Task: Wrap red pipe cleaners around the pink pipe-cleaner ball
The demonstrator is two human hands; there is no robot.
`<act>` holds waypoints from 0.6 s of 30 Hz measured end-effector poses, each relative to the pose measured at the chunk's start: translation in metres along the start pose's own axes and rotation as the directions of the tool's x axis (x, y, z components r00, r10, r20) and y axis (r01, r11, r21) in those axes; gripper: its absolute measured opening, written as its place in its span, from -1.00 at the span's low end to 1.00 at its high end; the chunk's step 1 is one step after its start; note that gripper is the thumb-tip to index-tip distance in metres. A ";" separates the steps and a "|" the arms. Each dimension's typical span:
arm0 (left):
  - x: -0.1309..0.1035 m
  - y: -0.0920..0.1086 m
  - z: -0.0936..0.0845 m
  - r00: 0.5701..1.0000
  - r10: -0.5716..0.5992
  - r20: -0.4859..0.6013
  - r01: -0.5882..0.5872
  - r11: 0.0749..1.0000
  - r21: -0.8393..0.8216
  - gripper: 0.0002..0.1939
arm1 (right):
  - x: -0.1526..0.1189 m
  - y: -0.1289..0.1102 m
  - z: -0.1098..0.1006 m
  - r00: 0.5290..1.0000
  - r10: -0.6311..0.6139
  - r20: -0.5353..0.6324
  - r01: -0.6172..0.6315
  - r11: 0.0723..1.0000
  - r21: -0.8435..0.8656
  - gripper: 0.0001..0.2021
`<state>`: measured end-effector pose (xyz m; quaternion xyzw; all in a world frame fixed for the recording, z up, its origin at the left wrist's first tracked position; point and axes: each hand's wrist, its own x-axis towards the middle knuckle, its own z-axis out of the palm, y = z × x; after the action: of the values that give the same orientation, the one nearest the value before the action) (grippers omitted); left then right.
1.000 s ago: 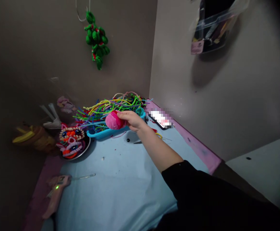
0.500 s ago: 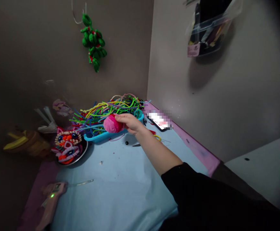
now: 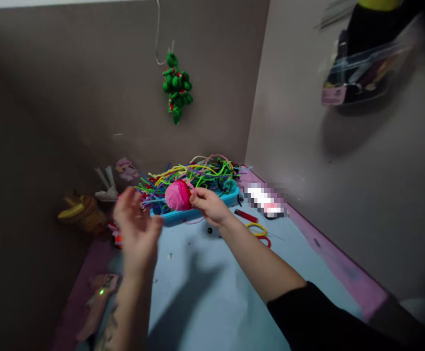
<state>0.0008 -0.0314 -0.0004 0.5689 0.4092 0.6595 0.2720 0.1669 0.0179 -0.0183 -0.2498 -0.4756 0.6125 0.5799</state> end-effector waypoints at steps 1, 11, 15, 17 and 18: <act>-0.003 -0.007 0.004 0.998 -0.052 0.038 0.053 0.998 -0.025 -0.21 | -0.002 0.002 0.003 0.999 0.010 0.032 -0.010 1.000 0.014 -0.58; -0.049 -0.068 -0.013 0.939 -0.344 0.008 0.336 0.910 -0.241 -0.01 | -0.007 0.034 0.008 0.845 0.380 0.376 -0.295 0.918 -0.263 -0.53; -0.055 -0.073 -0.020 0.905 -0.423 0.036 0.409 0.847 -0.340 -0.11 | -0.003 0.022 0.000 0.753 0.412 0.513 -0.062 0.821 -0.567 -0.63; -0.059 -0.075 -0.024 0.848 -0.507 0.153 0.512 0.709 -0.485 -0.18 | 0.000 0.007 -0.012 0.708 0.467 0.530 0.032 0.729 -0.684 -0.69; -0.061 -0.076 -0.026 0.800 -0.548 0.245 0.581 0.603 -0.546 -0.25 | 0.003 -0.001 -0.020 0.726 0.489 0.484 0.028 0.682 -0.731 -0.69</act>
<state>-0.0204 -0.0480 -0.0976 0.3118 0.3311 0.6182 0.6411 0.1844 0.0263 -0.0250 -0.2831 -0.8000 0.5067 0.1521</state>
